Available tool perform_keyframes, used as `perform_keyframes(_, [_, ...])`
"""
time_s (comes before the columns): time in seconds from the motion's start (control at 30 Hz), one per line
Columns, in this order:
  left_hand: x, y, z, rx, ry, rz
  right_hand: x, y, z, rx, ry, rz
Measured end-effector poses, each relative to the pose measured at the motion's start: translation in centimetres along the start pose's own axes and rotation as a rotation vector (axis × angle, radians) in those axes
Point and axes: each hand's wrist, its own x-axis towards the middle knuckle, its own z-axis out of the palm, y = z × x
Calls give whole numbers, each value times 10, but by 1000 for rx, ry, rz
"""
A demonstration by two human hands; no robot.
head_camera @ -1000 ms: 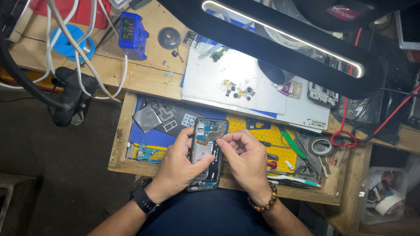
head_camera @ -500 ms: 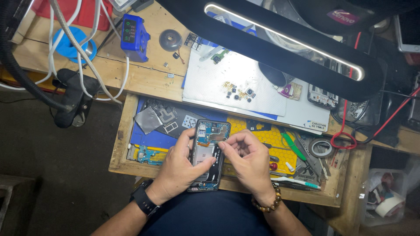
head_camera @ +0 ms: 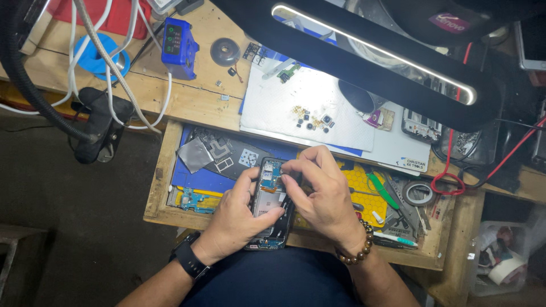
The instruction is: The person disassembles a smartphone, removes the battery and motherboard, and then handles small camera modules and screws. They use a screwdriver to remove screws from the motherboard and place components on the workbench.
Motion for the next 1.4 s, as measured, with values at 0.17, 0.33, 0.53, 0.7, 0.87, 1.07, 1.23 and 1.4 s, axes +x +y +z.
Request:
perform_keyframes(0.17, [-1,-2,0,6,0,-28,1,1,0,19,-10,-22])
perform_keyframes(0.33, [0,-2,0,56,0,-17,1,3,1,3,-2,-3])
perform_keyframes(0.53, [-2,1,-2,51,-17,-9,1,5,1,-8,2,-46])
perform_keyframes(0.7, [-2,1,-2,61,-42,-59,2,6,-2,16,-36,-19])
perform_keyframes(0.87, [-4,-4,0,3,-35,4,-10,22,-27,149,-32,90])
perform_keyframes(1.07, [-4,-13,5,-55,-50,-47,-51,56,-76,127,127,178])
perform_keyframes(1.23, [-5,-22,13,-96,-49,-56,-85,76,-92,-104,242,198])
perform_keyframes(1.4, [-5,-24,21,-187,-82,-56,-108,89,-101,-269,403,295])
